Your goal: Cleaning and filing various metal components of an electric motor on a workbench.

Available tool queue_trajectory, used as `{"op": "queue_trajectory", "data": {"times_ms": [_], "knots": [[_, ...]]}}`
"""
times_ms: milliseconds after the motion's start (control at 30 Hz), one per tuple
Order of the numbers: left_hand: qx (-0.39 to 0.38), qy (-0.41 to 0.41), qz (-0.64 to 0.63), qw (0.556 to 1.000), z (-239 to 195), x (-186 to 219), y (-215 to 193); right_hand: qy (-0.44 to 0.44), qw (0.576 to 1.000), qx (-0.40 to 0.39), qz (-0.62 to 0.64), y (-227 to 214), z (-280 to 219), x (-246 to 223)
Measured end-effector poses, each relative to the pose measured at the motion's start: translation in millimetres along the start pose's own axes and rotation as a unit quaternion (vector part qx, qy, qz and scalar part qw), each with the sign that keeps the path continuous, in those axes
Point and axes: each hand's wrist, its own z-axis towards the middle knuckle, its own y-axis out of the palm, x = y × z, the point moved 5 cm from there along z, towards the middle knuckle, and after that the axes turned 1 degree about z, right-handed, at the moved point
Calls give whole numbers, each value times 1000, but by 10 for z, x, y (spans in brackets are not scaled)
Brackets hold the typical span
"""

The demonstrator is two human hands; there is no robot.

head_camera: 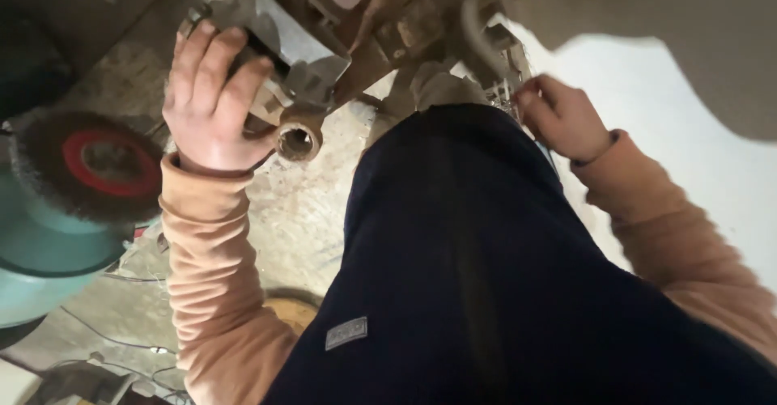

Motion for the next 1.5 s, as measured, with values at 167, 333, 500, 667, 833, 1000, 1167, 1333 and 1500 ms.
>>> {"op": "queue_trajectory", "data": {"times_ms": [167,333,500,667,833,1000,1167,1333,1500], "knots": [[-8,6,52,999,82,148,-147,38,948,91,301,332,73,-84],[4,-10,116,993,-9,234,-71,-159,948,107,254,588,140,-757],[44,-67,112,990,-24,408,28,-104,948,109,282,806,610,-970],[76,-107,65,989,2,435,-14,-185,948,255,52,1298,665,-782],[52,-99,32,993,-24,396,-15,-154,956,205,145,1371,581,-1048],[63,-84,35,994,-1,424,-11,-161,953,234,107,1530,638,-955],[63,-76,43,994,-13,415,-17,-148,953,261,47,1387,768,-944],[78,-67,55,993,0,442,-34,-122,953,273,48,1731,608,-667],[79,-63,60,993,41,432,-25,-166,944,264,108,1423,907,-889]]}}
